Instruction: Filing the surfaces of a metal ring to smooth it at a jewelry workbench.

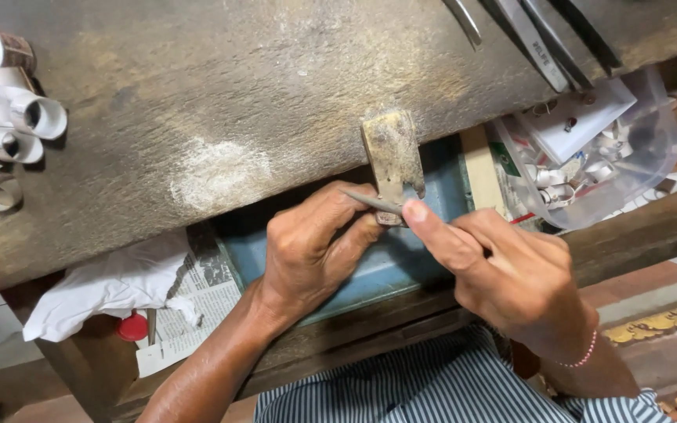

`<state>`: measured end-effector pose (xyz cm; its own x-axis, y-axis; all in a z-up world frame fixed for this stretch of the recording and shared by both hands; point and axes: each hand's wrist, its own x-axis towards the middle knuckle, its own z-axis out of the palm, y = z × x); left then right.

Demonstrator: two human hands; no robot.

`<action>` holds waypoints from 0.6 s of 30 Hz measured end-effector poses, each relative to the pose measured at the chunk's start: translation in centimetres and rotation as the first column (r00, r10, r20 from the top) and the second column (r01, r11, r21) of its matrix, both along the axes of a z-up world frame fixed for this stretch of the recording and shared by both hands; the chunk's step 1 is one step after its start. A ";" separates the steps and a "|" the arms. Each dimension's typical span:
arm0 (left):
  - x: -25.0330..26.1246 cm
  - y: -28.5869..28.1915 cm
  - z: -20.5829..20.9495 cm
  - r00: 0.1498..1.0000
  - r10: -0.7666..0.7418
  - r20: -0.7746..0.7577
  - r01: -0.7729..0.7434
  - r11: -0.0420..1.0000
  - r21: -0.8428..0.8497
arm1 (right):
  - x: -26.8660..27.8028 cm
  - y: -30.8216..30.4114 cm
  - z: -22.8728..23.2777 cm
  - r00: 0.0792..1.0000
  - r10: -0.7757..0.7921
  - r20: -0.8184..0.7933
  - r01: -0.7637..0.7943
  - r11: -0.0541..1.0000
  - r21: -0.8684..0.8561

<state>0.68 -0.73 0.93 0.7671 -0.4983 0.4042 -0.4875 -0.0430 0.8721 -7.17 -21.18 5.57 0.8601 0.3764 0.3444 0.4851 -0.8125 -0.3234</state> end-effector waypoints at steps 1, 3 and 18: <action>-0.1 0.1 0.1 1.000 -0.001 0.010 0.001 1.000 0.003 | 0.3 0.1 0.2 1.000 -0.001 0.010 0.001 1.000 0.003; -0.2 0.1 0.1 0.999 0.014 0.031 -0.015 0.999 0.035 | 1.1 0.4 0.8 0.997 -0.015 0.076 0.013 1.000 0.020; -0.1 2.4 3.8 0.826 -0.278 -0.490 0.295 0.954 -0.045 | 0.9 -1.2 -4.3 0.991 -0.102 0.081 0.094 0.992 0.089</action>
